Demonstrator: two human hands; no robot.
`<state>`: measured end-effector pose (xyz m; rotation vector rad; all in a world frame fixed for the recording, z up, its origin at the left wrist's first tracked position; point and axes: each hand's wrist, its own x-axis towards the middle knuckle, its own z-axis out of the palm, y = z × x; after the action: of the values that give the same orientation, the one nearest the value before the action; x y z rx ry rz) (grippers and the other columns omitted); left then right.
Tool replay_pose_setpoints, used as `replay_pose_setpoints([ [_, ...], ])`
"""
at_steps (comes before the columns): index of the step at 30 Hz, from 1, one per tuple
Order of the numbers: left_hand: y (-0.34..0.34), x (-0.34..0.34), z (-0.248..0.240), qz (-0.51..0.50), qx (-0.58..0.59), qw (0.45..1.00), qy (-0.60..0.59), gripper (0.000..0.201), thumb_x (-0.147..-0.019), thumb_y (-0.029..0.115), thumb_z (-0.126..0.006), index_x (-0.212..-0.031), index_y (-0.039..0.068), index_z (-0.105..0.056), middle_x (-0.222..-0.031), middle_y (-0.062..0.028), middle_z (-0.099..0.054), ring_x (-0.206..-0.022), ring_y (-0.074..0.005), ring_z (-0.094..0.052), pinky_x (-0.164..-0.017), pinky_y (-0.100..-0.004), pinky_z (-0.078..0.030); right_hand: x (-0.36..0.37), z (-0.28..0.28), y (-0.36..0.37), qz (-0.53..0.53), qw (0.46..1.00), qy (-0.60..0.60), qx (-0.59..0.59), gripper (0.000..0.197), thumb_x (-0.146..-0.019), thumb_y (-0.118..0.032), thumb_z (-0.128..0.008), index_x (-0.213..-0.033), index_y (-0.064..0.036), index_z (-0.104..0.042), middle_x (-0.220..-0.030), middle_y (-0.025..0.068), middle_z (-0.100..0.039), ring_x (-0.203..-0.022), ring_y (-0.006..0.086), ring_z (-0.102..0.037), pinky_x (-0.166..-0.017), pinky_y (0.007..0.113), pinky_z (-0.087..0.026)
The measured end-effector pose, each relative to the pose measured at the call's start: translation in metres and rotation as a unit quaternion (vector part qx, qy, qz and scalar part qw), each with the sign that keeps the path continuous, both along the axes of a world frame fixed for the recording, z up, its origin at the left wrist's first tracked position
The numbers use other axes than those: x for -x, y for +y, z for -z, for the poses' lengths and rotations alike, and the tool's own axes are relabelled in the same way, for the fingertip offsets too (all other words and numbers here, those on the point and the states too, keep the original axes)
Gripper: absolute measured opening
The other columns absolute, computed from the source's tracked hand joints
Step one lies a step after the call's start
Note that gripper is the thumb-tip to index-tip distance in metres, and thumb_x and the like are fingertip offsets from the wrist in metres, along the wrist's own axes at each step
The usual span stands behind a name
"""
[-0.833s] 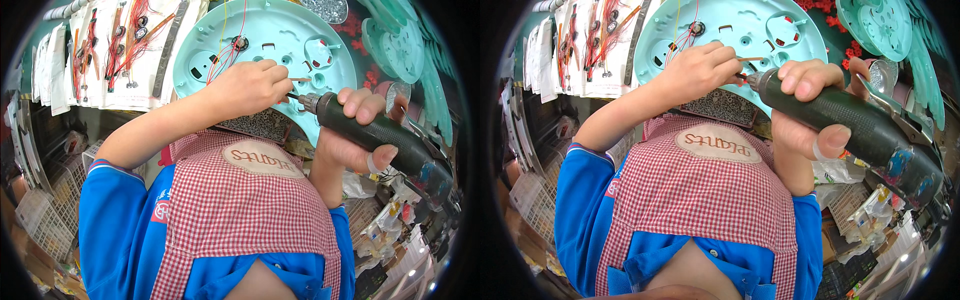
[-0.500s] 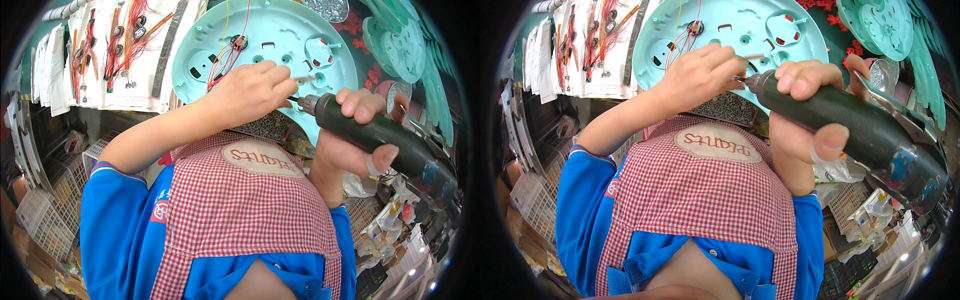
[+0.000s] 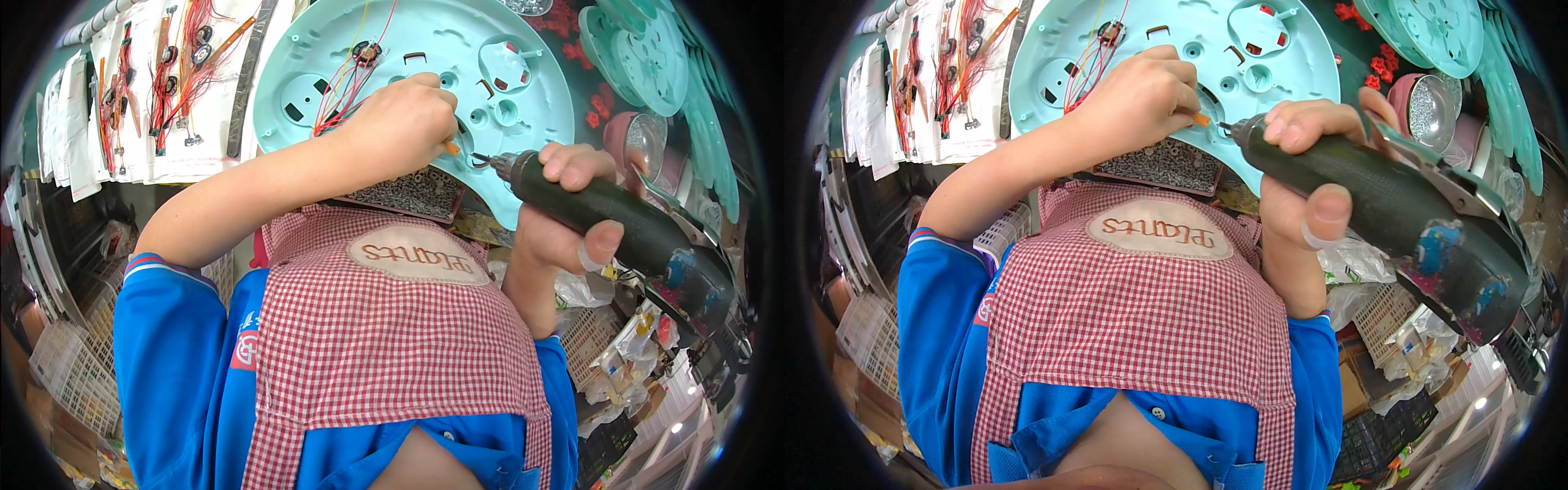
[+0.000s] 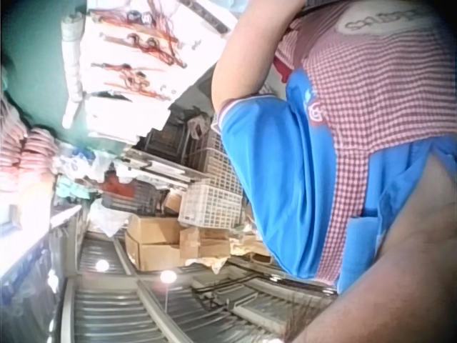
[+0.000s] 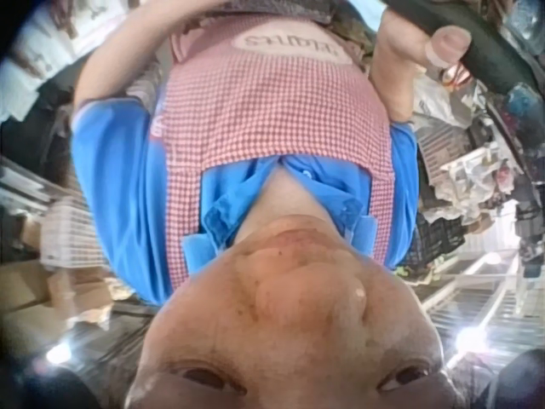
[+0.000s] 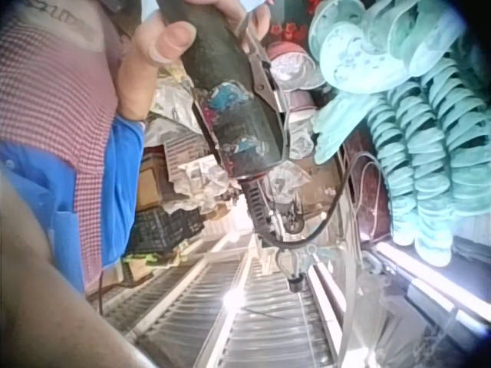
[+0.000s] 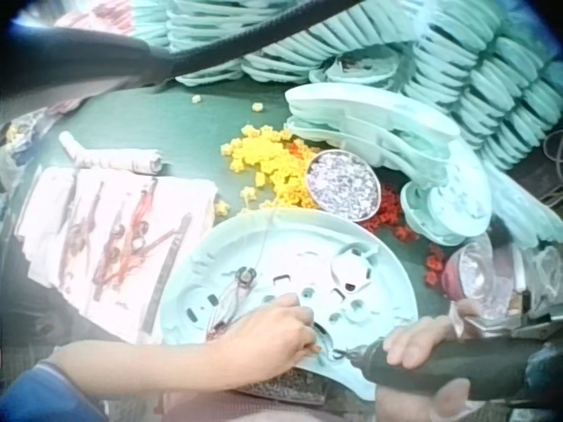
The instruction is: The person assembles teal plastic housings by inserting small star-shaped pieces and wiring components. They use a hot glue gun to secure parts and a rotary tool to drill or modify the plastic. The person also handles white packaging materials and organizes components on the workbench.
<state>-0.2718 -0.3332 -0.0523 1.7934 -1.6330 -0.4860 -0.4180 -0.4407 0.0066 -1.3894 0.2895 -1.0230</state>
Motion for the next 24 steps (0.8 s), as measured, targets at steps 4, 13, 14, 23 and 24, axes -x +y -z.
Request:
replay_pose_setpoints([
  [4,0.0,-0.001,0.002,0.003,0.007,0.999,0.031,0.008,-0.065,0.008,-0.071,-0.071,0.004,-0.071,-0.074,-0.0046,-0.061,-0.077,-0.0241,-0.056,-0.069,-0.036,-0.048,-0.005,0.001,0.014,-0.011,0.999,0.032,0.0,0.086,-0.075,-0.056,-0.07,-0.122,0.0042,-0.031,-0.076,0.0088,-0.056,-0.068,0.0197,-0.057,-0.068,0.036,-0.052],
  [13,0.0,-0.002,0.004,-0.008,-0.024,0.999,0.034,0.007,-0.064,0.009,-0.07,-0.069,0.004,-0.07,-0.072,-0.0045,-0.06,-0.076,-0.0239,-0.055,-0.068,-0.0356,-0.048,-0.005,0.018,0.004,-0.12,0.992,0.035,0.029,0.086,-0.075,-0.048,-0.075,-0.128,0.0048,-0.032,-0.076,0.0102,-0.059,-0.072,0.0217,-0.06,-0.068,0.036,-0.053],
  [14,0.001,-0.001,0.005,-0.011,-0.024,0.999,0.033,0.008,-0.064,0.01,-0.069,-0.07,0.005,-0.071,-0.072,-0.0045,-0.06,-0.076,-0.0239,-0.055,-0.068,-0.0356,-0.048,-0.005,0.017,0.004,-0.126,0.991,0.041,0.024,0.089,-0.075,-0.047,-0.074,-0.13,0.0053,-0.03,-0.076,0.0104,-0.059,-0.072,0.0219,-0.06,-0.068,0.036,-0.053],
  [23,0.035,-0.019,-0.014,-0.038,-0.073,0.997,0.007,0.012,-0.075,0.015,-0.066,-0.077,0.004,-0.071,-0.073,-0.008,-0.06,-0.073,-0.0278,-0.059,-0.067,-0.0393,-0.049,-0.043,0.023,0.01,-0.069,0.997,0.009,-0.029,0.082,-0.076,-0.046,-0.07,-0.125,0.0045,-0.028,-0.077,0.0107,-0.06,-0.065,0.0185,-0.059,-0.066,0.034,-0.051],
  [24,0.035,-0.02,-0.014,-0.042,-0.062,0.997,0.012,0.012,-0.075,0.015,-0.066,-0.078,0.004,-0.071,-0.073,-0.008,-0.061,-0.073,-0.0278,-0.06,-0.067,-0.0391,-0.049,-0.046,0.029,0.012,-0.064,0.998,0.016,-0.014,0.082,-0.076,-0.045,-0.071,-0.125,0.0044,-0.028,-0.076,0.0105,-0.06,-0.065,0.0187,-0.059,-0.066,0.035,-0.051],
])
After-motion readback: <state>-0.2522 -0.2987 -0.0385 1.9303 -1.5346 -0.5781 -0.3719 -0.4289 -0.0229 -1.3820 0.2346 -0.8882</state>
